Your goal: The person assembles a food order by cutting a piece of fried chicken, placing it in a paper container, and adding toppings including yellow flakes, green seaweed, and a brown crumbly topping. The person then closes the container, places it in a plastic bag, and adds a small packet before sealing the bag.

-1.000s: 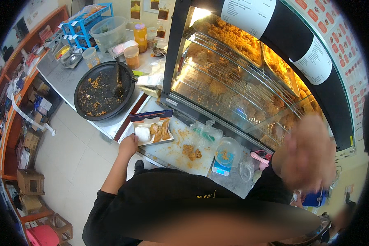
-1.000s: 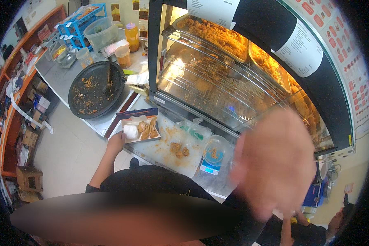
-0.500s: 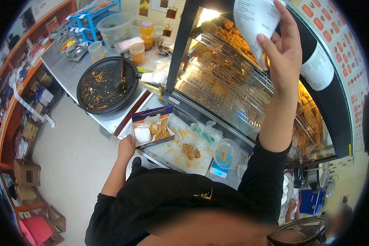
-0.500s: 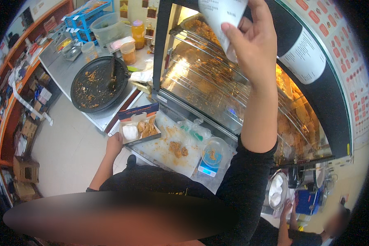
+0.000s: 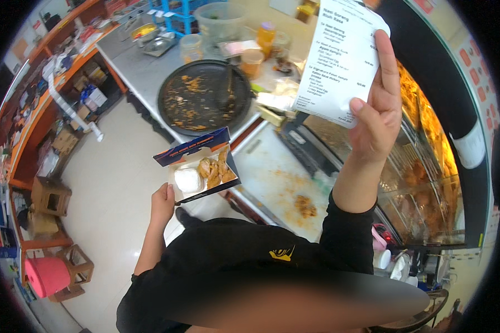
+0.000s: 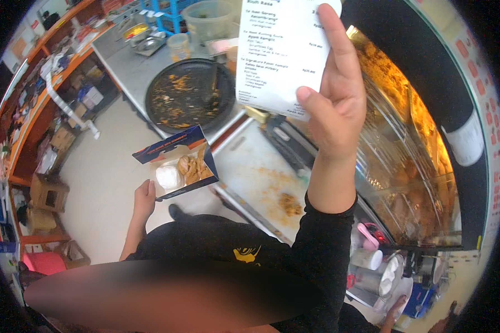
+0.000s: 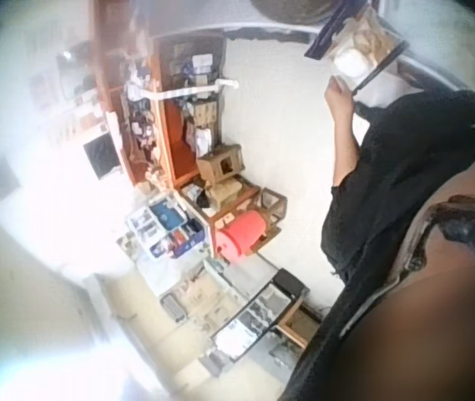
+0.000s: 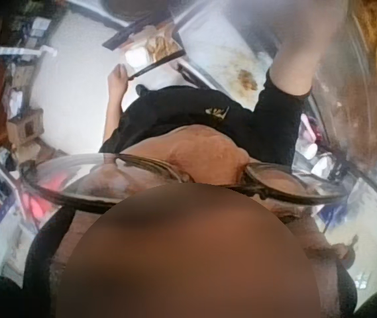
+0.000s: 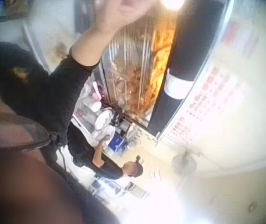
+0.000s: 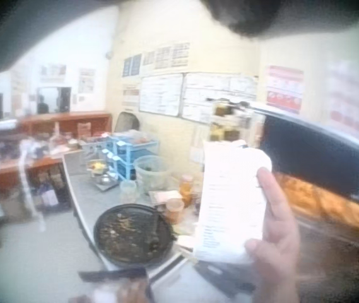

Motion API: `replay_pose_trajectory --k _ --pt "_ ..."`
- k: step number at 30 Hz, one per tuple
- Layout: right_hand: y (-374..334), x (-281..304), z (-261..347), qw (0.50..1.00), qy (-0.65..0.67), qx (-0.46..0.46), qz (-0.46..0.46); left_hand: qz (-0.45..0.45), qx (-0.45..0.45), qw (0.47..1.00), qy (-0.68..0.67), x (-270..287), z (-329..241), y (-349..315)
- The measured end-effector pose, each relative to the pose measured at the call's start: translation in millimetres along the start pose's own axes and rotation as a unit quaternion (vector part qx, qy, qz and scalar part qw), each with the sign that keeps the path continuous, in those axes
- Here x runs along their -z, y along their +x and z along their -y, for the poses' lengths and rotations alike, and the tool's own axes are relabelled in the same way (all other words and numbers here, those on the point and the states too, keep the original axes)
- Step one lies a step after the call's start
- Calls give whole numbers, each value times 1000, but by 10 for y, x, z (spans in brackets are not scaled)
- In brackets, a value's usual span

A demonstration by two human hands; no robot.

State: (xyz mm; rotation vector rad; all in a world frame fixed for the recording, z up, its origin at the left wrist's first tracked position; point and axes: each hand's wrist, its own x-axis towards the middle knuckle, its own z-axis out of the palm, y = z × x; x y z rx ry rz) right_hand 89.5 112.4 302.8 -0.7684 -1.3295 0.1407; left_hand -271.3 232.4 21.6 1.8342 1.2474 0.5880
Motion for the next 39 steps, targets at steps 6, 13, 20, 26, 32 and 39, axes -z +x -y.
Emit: replay_pose_trajectory --k 6,13,20,26,32,39 --pt "228 -1362 -792 988 153 -32 1 -41 -4 996 77 1381 789 294" --pt "585 -2976 -1701 983 180 -24 20 -111 70 990 59 2491 1516 643" --pt "1082 -3878 -2550 968 244 -52 33 -119 135 984 -12 3030 1781 1470" --pt "1672 -4343 -3662 957 276 -76 54 -166 140 973 -77 3352 1903 2609" --pt "2168 -4982 -4836 937 307 -166 -8 -213 116 970 17 3815 1851 3582" --pt "1711 -5781 -7424 897 110 -401 149 -241 92 966 11 4183 2082 5170"
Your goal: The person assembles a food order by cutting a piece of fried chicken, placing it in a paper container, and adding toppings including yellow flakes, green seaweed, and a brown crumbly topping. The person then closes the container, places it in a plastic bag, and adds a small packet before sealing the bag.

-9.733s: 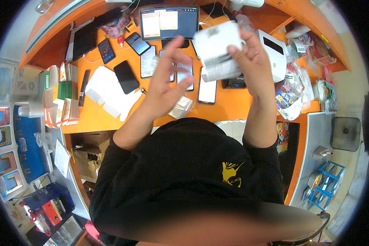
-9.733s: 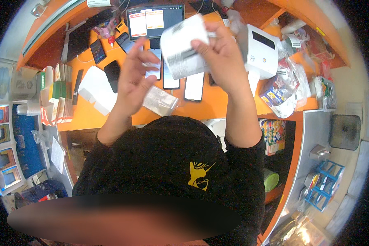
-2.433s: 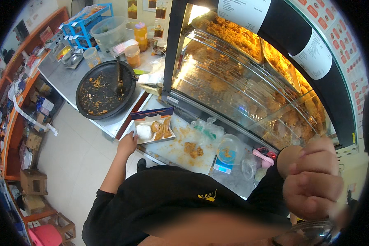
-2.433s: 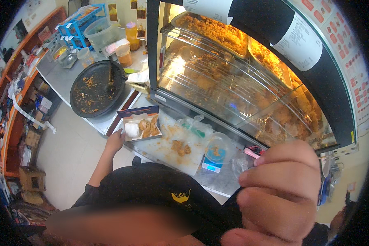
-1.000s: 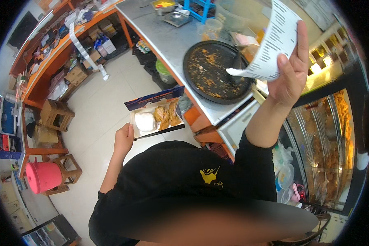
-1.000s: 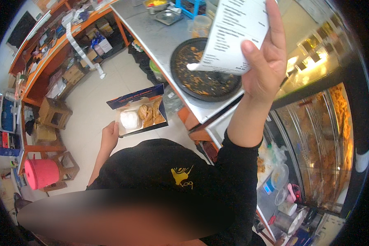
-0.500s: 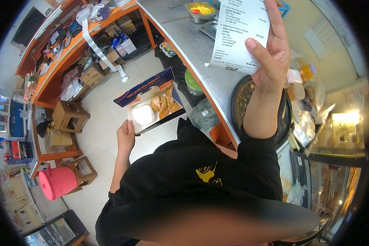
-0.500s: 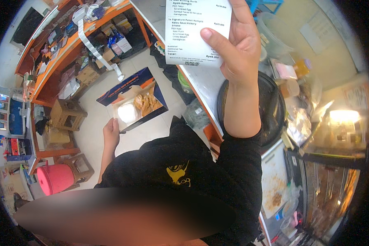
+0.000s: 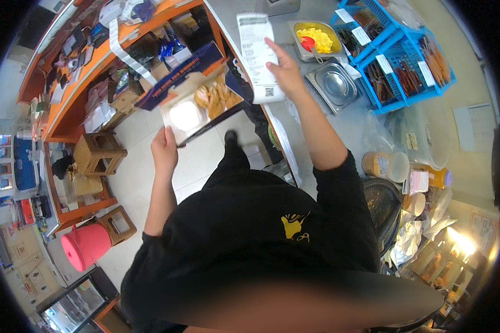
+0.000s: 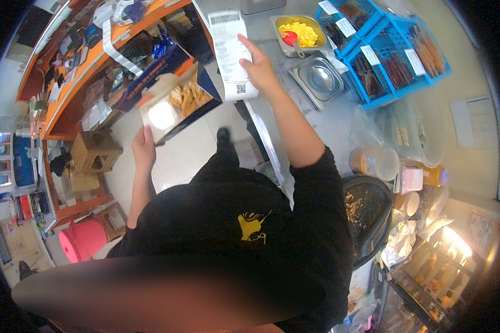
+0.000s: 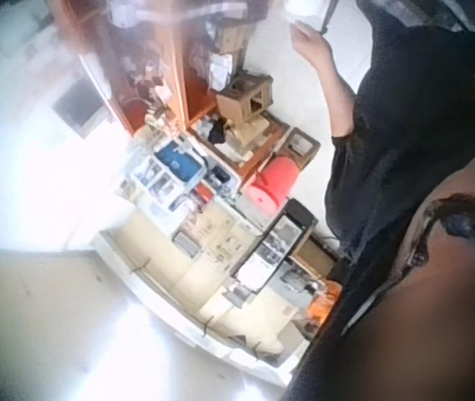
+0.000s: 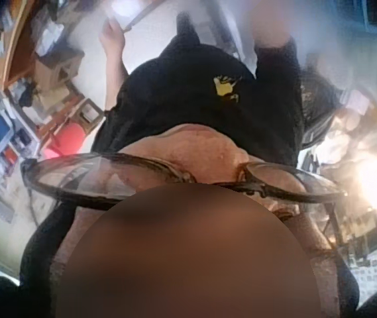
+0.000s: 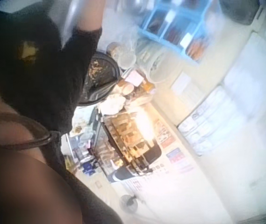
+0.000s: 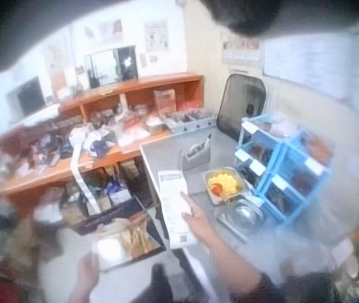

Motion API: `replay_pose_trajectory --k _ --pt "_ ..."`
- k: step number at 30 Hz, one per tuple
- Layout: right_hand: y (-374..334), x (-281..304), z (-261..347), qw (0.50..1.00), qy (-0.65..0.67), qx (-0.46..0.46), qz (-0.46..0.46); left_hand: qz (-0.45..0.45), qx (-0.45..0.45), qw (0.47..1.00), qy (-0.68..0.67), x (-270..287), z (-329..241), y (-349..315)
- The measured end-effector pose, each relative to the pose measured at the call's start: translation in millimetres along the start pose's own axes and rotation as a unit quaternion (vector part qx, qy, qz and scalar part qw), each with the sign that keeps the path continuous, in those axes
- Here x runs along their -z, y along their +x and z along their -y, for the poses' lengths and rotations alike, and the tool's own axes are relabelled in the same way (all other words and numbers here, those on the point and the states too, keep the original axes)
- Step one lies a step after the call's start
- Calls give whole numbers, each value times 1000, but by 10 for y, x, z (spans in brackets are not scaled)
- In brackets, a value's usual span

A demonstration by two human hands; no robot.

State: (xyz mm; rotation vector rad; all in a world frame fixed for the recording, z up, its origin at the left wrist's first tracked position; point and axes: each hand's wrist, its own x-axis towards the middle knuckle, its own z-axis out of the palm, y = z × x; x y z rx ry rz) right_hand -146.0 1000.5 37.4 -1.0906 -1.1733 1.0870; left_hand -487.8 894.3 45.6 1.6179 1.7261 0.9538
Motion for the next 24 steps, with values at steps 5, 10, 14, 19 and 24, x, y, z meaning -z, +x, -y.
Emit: replay_pose_trajectory --k 5,10,14,19,24 --pt "530 227 -1183 917 -392 -56 -41 63 15 991 -120 -620 191 1399" --pt "647 111 -1170 801 -576 -26 -164 159 -28 986 -30 -1514 134 2533" --pt "623 49 -766 761 -613 65 -200 241 -44 969 21 -2061 -49 3070" --pt "703 655 -197 578 -721 -159 -347 467 -11 865 183 -2016 -514 3538" --pt "818 994 -41 636 -683 -201 -297 649 -24 760 -40 -2310 -933 3317"
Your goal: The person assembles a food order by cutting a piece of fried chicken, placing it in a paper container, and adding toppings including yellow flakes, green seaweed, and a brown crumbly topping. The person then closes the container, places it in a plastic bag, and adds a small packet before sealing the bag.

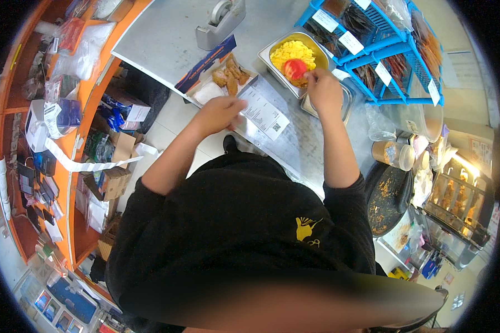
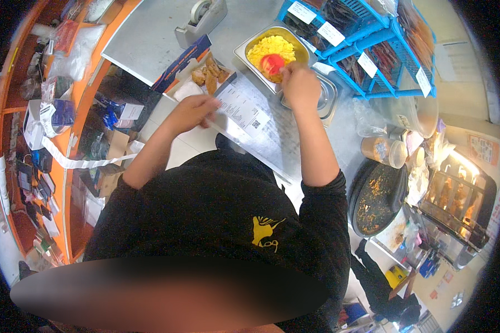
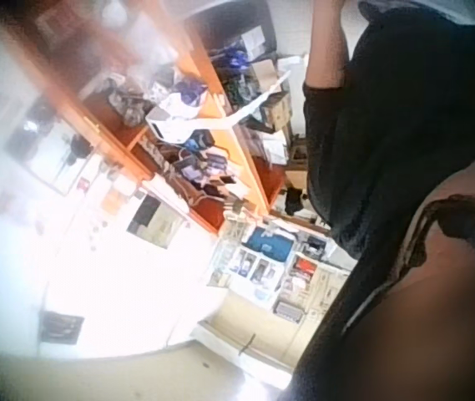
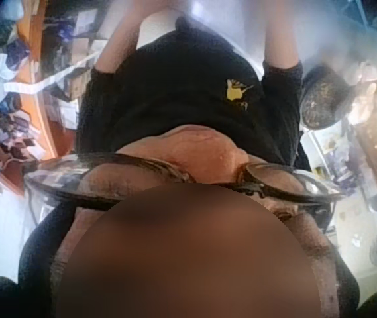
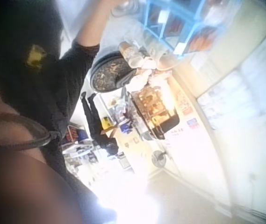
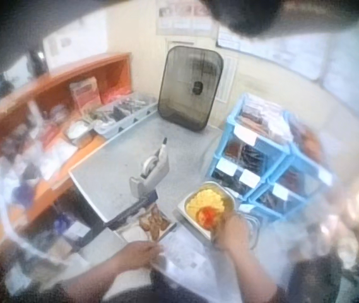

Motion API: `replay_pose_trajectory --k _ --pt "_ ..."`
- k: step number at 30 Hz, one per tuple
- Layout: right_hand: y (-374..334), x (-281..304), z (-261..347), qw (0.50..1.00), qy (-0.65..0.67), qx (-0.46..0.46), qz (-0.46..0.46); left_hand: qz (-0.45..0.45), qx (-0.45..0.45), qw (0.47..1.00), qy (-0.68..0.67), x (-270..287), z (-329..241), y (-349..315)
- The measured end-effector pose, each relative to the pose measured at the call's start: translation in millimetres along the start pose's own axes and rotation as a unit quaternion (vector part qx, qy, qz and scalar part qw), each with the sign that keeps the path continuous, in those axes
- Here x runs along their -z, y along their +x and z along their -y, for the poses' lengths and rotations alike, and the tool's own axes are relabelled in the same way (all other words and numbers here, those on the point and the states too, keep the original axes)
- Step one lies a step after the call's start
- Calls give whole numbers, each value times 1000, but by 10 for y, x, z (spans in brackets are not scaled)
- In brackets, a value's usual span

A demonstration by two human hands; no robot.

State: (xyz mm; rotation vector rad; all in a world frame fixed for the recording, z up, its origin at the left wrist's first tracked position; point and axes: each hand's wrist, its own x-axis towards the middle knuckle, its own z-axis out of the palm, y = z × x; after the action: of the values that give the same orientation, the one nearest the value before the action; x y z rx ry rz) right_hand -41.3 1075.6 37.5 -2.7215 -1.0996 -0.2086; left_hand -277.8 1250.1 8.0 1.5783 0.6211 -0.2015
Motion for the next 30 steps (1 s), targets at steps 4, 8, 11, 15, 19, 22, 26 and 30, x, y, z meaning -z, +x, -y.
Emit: replay_pose_trajectory --k 4,8,11,15,19,22,26,30 --pt "332 -77 131 999 -34 4 -34 -87 -52 988 -113 -345 -306 714" --pt "339 -224 416 992 -86 71 55 -126 -114 978 -118 -429 -456 1154" --pt "204 -275 541 992 -37 97 77 -135 -136 969 -156 -460 -412 1225" --pt "130 -242 510 994 28 79 72 -136 -122 962 -202 -508 -340 1262" --pt "228 -159 378 988 81 59 115 -150 -115 961 -201 -540 -345 1273" --pt "331 -95 255 976 148 60 146 -144 -121 959 -214 -567 -352 1236" --pt "382 -97 174 969 182 17 166 -133 -121 966 -183 -602 -322 1190" --pt "398 -200 153 954 228 -52 190 -128 -131 969 -166 -600 -304 1170"
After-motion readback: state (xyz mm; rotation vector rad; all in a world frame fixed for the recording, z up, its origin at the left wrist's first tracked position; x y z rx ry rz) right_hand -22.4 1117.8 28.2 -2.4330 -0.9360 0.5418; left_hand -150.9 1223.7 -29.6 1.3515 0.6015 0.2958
